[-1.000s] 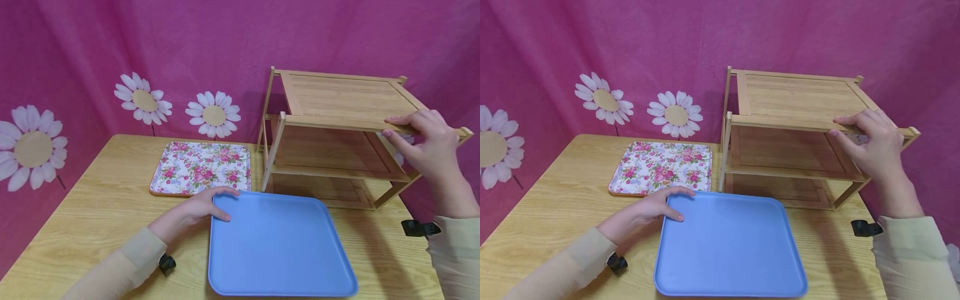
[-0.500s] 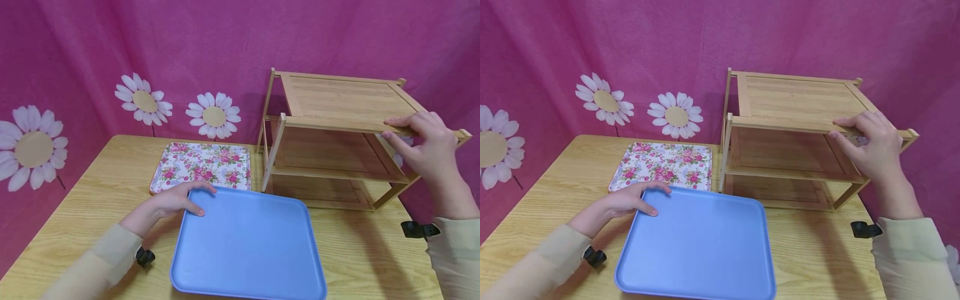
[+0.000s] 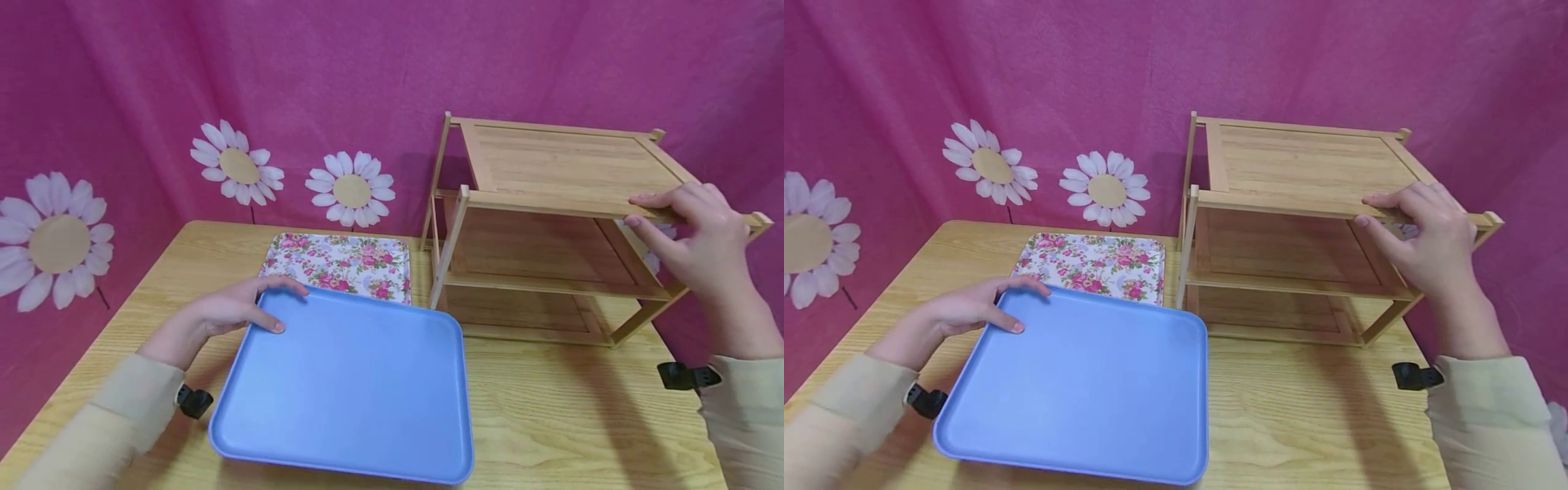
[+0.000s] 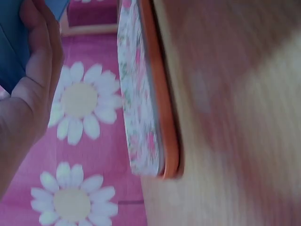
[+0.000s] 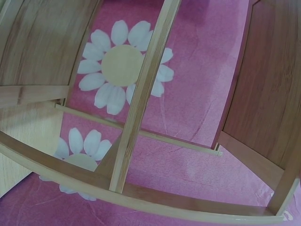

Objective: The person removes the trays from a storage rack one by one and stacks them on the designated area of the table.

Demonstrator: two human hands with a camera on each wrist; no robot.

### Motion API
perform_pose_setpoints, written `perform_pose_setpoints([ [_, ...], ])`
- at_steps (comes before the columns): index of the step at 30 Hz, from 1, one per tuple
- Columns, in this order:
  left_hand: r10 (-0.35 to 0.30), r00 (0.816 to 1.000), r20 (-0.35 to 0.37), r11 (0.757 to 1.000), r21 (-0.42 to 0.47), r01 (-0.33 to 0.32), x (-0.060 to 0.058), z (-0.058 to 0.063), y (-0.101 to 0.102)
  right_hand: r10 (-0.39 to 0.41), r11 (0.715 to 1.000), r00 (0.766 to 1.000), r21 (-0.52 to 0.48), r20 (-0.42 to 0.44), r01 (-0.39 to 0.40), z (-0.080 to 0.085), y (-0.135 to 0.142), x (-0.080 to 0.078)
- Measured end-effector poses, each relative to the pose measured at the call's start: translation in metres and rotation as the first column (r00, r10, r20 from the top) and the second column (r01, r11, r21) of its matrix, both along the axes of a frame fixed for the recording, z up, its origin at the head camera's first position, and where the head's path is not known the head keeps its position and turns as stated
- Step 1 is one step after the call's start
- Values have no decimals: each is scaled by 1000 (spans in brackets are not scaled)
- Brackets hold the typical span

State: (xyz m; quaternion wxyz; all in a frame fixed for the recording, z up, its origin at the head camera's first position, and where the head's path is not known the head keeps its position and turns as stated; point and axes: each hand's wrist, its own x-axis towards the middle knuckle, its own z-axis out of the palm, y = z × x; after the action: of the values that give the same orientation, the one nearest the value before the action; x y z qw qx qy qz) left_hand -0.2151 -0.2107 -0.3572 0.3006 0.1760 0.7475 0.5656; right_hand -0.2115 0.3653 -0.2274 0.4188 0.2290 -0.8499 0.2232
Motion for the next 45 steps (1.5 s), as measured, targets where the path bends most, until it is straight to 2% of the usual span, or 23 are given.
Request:
perform_pose_setpoints([
  [9,28,999,-42,999,-36,-30,-8,13,-37,-10,1000,1000,15,6,10,-4,10,-6],
  [18,140,989,-47,989,-31,-142,-19,18,-61,-7,1000,1000,20,1,7,-3,9,-6],
  [26,240,970,-33,969,-44,-241,-41,1,-72,-1,1000,1000,21,2,1,-5,11,-8],
  [33,307,952,-9,949,-68,-307,-55,-9,-72,-2,1000,1000,31,3,2,-5,12,-6],
  [39,336,942,-1,939,-83,-335,-64,-13,-73,2,1000,1000,16,5,-2,-6,10,-8],
  [45,309,951,2,944,-120,-307,-71,-14,-68,8,1000,1000,0,-5,-8,-5,9,-6],
])
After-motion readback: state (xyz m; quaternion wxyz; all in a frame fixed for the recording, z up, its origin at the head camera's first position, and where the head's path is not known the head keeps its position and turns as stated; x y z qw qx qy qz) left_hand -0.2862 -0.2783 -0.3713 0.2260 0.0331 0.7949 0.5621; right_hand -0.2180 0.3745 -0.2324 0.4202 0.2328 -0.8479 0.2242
